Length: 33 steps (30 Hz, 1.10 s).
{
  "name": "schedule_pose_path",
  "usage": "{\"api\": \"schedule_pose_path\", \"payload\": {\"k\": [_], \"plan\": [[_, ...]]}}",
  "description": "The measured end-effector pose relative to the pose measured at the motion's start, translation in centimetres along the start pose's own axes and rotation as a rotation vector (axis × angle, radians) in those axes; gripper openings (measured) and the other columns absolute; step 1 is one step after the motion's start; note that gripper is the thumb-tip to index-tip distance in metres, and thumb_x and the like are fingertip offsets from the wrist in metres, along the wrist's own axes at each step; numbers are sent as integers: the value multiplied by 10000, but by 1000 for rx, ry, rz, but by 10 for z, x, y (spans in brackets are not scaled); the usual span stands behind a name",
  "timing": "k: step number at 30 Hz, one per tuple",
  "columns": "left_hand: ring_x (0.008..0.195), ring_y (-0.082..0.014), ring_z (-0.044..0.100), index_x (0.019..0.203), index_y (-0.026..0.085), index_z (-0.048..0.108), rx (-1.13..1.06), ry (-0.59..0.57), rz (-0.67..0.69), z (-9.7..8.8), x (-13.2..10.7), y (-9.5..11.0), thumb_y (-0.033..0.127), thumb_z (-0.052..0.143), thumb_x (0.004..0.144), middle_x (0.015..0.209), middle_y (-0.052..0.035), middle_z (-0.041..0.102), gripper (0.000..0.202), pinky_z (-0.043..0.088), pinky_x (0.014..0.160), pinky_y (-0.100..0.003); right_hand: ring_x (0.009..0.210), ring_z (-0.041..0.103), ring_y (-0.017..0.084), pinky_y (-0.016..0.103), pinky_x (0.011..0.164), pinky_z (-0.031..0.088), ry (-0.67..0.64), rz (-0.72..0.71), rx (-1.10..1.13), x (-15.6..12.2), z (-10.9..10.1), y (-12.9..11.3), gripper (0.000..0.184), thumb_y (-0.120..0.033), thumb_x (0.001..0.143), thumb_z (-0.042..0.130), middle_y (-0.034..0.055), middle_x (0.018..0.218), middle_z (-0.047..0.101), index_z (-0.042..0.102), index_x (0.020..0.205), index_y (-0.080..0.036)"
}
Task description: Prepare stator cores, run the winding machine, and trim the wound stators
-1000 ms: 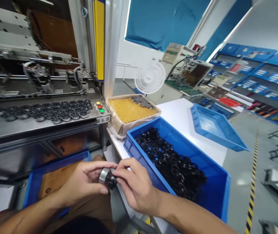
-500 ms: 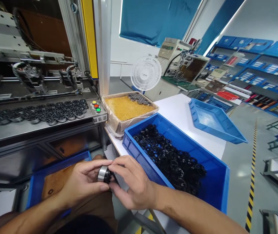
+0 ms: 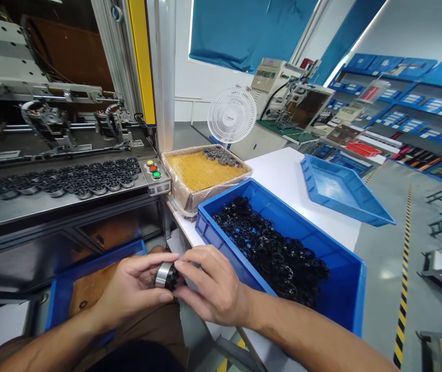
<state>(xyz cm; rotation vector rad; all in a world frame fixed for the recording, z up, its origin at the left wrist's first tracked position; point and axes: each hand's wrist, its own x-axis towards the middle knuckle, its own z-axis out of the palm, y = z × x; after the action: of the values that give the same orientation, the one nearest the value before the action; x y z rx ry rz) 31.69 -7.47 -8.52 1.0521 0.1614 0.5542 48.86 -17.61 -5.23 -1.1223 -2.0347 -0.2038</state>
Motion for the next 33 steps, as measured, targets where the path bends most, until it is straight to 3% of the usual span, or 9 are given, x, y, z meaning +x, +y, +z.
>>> {"api": "schedule_pose_path", "payload": {"k": [7,13,29,33], "plan": [[906,-139,738,1106,262,732,-5,3,8,3,1,0,14,814,654,968,-1,787,521,564,794,-148,965,583,242,415,777,566,2,-13,-20,0,0,2,398,-127,849,639,165,1046,599,540,1229,-60],[931,-190,741,1096,236,737,15,31,-23,1,0,0,40,838,630,1006,-40,783,515,588,809,-210,960,599,228,400,772,570,-10,-13,-13,2,-1,2,386,-121,852,612,152,1054,611,550,1233,-112],[919,-195,739,1107,224,733,7,-10,-117,0,-1,-2,78,851,626,1024,-50,780,516,581,813,-242,929,608,239,402,721,552,-46,-83,-79,-3,0,2,393,-171,888,595,154,990,644,530,1257,-54],[1000,-206,705,1182,219,697,42,-9,-129,3,-2,-4,171,818,707,1084,-66,759,493,548,889,-278,932,613,236,387,731,562,-50,-92,-110,-2,2,2,370,-154,883,616,155,989,645,551,1228,-39]]}}
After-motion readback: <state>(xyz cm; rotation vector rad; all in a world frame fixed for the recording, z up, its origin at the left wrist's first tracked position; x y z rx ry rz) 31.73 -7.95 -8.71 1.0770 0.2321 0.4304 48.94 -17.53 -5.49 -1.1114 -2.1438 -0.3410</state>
